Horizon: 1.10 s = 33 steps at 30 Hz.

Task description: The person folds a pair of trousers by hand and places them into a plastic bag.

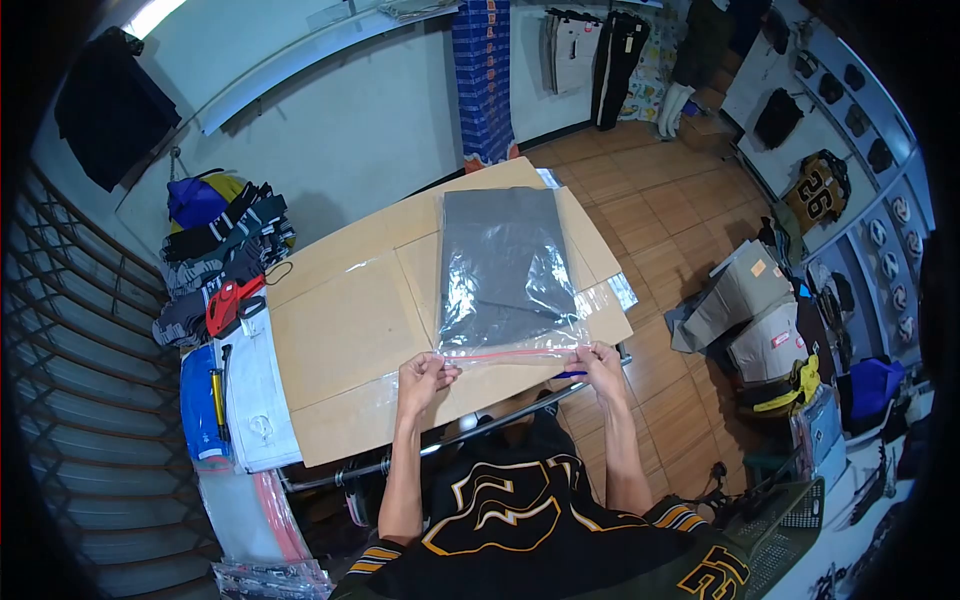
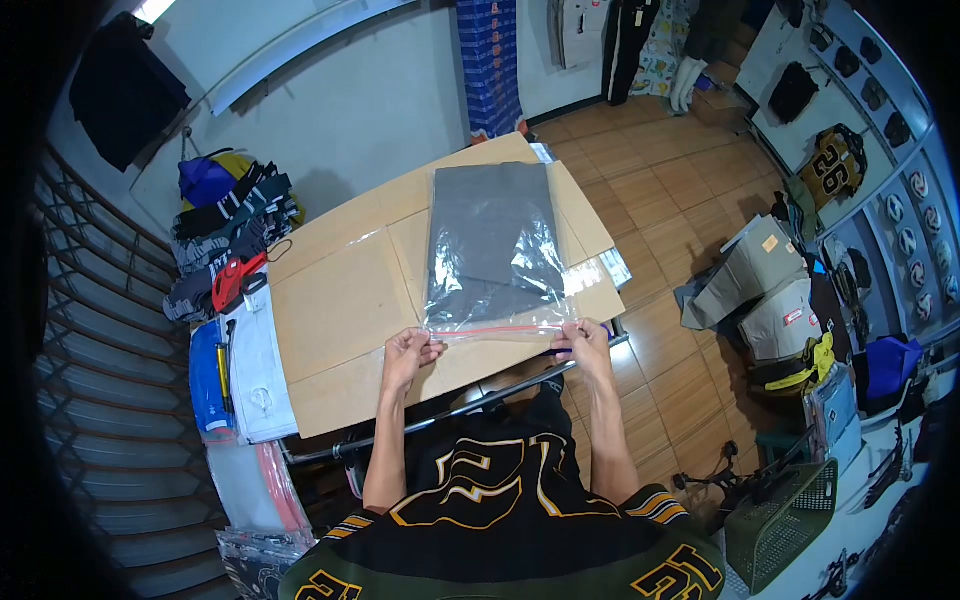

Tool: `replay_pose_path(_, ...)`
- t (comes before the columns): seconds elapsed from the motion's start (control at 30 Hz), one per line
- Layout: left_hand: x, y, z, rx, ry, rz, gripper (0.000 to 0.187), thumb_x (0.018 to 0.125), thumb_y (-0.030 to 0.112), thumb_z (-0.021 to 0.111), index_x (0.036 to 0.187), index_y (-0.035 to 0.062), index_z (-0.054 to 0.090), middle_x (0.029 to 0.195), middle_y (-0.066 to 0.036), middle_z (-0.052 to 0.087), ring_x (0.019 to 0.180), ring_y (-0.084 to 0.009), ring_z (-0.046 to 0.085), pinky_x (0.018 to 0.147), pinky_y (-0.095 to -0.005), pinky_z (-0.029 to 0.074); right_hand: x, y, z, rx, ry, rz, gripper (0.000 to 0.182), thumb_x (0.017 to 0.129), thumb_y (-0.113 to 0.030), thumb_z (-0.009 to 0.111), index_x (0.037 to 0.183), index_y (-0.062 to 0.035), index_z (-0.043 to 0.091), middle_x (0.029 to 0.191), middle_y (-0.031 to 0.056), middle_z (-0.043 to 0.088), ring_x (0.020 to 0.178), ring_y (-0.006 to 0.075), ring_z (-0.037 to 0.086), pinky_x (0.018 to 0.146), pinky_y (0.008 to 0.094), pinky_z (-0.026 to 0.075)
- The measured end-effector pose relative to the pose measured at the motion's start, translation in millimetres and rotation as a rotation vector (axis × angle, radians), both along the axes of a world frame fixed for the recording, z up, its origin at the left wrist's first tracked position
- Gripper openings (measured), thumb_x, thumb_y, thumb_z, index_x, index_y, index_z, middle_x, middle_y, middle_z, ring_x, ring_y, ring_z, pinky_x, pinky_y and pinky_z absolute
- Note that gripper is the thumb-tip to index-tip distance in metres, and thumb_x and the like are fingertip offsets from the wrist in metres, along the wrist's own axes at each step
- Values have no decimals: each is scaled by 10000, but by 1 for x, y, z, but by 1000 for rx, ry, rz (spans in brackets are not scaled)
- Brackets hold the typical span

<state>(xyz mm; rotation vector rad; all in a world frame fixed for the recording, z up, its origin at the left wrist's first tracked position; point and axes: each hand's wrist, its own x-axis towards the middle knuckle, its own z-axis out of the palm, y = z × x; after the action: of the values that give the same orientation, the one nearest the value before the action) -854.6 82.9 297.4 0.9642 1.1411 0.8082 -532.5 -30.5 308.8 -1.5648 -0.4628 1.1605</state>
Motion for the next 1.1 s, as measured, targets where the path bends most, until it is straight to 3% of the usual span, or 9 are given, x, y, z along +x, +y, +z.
replay_pose_path(0.3, 9, 3, 5, -98, 33, -30, 205, 1015, 166, 591, 976, -29, 640, 890, -168, 723, 787, -215, 742, 677, -278, 603, -12, 4, 2, -24, 75, -45, 234, 991, -175, 612, 1059, 45, 652, 923, 155, 718, 741, 202, 720, 590, 295, 592)
replay_pose_path(0.47, 8, 0, 2, -20, 7, -49, 190, 1014, 147, 600, 955, -29, 642, 877, -153, 723, 750, -174, 722, 644, -243, 574, -12, 2, -6, 13, 43, -44, 234, 990, -171, 612, 1048, 51, 662, 918, 151, 719, 764, 206, 724, 598, 299, 596)
replay_pose_path(0.7, 8, 0, 0, -32, -3, -42, 188, 1026, 171, 574, 970, 7, 647, 877, -124, 726, 793, -183, 735, 677, -249, 578, -14, 2, -2, 3, 68, -64, 257, 981, -197, 635, 1050, 49, 663, 921, 149, 722, 769, 212, 729, 613, 301, 599)
replay_pose_path(0.77, 9, 1, 1, -83, -17, -10, 211, 1009, 165, 606, 978, -39, 650, 870, -149, 723, 752, -183, 727, 649, -251, 587, -16, 3, -1, -4, 83, -75, 266, 978, -206, 641, 1057, 47, 661, 928, 152, 723, 769, 212, 730, 615, 301, 600)
replay_pose_path(1.1, 17, 0, 1, -88, 20, -22, 217, 1017, 152, 582, 1004, -54, 650, 888, -156, 725, 766, -202, 735, 653, -255, 587, -30, 4, 2, 16, 85, -102, 296, 993, -219, 629, 1072, 65, 653, 910, 171, 725, 756, 211, 726, 635, 302, 604)
